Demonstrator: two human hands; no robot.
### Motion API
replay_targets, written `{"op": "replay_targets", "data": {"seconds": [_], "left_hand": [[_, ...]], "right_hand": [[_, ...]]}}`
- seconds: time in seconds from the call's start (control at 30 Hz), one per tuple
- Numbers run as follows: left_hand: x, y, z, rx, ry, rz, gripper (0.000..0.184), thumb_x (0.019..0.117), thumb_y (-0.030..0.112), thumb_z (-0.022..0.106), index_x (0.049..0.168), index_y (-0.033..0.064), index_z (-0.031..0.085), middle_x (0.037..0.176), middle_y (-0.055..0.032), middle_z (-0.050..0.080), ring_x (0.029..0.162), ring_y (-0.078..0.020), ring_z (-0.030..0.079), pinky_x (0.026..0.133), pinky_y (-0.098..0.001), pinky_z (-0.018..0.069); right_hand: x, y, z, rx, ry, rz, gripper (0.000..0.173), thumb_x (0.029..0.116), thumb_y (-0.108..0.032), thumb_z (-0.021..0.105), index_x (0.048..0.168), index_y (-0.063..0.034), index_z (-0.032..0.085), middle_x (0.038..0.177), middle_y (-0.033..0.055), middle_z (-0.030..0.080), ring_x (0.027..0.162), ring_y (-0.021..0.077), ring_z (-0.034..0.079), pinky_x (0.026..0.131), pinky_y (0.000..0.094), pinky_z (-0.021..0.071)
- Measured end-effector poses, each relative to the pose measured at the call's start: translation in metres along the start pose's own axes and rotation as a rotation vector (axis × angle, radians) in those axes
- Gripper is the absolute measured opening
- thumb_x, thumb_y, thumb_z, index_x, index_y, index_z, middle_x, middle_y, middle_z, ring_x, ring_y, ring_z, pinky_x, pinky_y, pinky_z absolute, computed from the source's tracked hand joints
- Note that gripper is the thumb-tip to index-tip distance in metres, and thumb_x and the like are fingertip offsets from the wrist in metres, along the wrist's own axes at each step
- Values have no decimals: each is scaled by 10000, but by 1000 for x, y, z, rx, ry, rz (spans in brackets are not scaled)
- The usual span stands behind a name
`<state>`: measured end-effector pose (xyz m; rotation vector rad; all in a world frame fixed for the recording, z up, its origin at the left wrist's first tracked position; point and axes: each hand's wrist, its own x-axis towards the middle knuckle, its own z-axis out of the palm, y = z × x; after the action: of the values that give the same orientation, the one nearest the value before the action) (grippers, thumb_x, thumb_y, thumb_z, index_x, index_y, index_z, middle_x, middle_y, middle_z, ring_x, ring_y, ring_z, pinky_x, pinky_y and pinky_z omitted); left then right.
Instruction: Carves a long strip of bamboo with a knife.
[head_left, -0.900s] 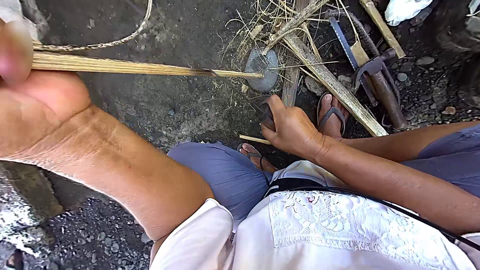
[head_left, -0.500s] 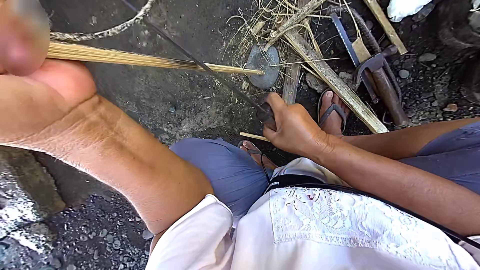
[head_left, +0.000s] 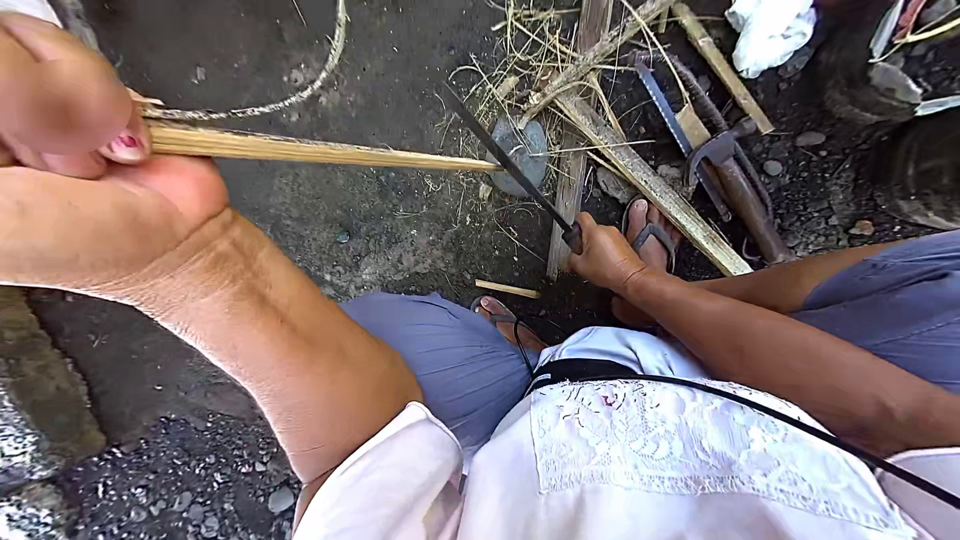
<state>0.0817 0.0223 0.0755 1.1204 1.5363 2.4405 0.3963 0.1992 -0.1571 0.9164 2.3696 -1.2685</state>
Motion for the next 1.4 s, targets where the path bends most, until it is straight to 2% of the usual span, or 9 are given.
{"op": "replay_targets", "data": {"seconds": [0.1, 0.23, 0.4, 0.6, 0.77, 0.93, 1.1, 1.27, 1.4], "left_hand": [[0, 2, -13, 25, -7, -23, 375, 936, 101, 187, 644, 91, 422, 497, -5, 409, 448, -105, 450, 488, -221, 442], [3, -6, -46, 42, -211, -50, 213, 963, -12, 479, 807, 47, 612, 672, -11, 585, 626, -122, 570, 656, -285, 519], [3, 1, -6, 101, -40, 12, 331, 911, 42, 243, 639, 99, 422, 500, -3, 407, 454, -104, 443, 495, -226, 430], [2, -6, -55, 104, -220, -69, 179, 949, -15, 536, 814, 51, 633, 703, -5, 608, 656, -116, 589, 693, -296, 544], [3, -1, -30, 167, -100, -38, 299, 940, 0, 350, 707, 100, 509, 571, 17, 486, 533, -90, 494, 573, -225, 466], [7, -7, -58, 16, -133, -104, 207, 959, -36, 480, 804, 38, 596, 680, -23, 579, 631, -126, 566, 672, -296, 530], [3, -1, -18, 137, -59, 4, 310, 910, 44, 263, 661, 105, 437, 525, 13, 425, 483, -86, 451, 522, -212, 435], [7, -5, -47, 49, -222, -2, 247, 985, 43, 458, 779, 71, 590, 621, 13, 545, 574, -105, 546, 611, -258, 502], [10, 12, -41, 47, -247, -55, 265, 955, 95, 361, 729, 88, 499, 633, -19, 511, 620, -156, 562, 662, -299, 522]], "right_hand": [[-19, -19, -8, 5, -20, 64, 358, 914, -131, 696, 1217, -32, 535, 839, 190, 674, 812, 404, 699, 693, 597, 548], [-31, -37, -8, 3, 68, -156, 436, 888, -118, 683, 1285, -9, 542, 816, 203, 677, 770, 424, 698, 684, 620, 545], [-3, 6, -1, -87, 17, 81, 413, 909, -142, 690, 1267, -21, 523, 858, 233, 682, 824, 459, 702, 687, 640, 541], [-26, -19, 8, -66, 100, -117, 429, 906, -129, 674, 1283, 17, 530, 859, 240, 686, 797, 462, 707, 688, 642, 548], [-2, 0, -3, -115, -39, 127, 419, 931, -139, 663, 1293, 0, 504, 947, 256, 687, 937, 471, 702, 780, 649, 541], [-27, -4, 24, -138, 289, -205, 332, 865, -116, 677, 1151, -12, 545, 746, 177, 641, 648, 382, 682, 540, 550, 532], [9, 12, 0, -124, -66, 191, 471, 944, -141, 654, 1357, 5, 479, 999, 279, 694, 973, 484, 702, 816, 666, 539], [18, 34, 7, 360, -181, 214, 457, 901, -92, 748, 1286, -27, 512, 853, 204, 649, 591, 304, 651, 568, 496, 577], [16, 31, -4, 189, -90, 175, 392, 917, -148, 737, 1239, -24, 551, 873, 222, 662, 712, 375, 671, 660, 588, 549]]}}
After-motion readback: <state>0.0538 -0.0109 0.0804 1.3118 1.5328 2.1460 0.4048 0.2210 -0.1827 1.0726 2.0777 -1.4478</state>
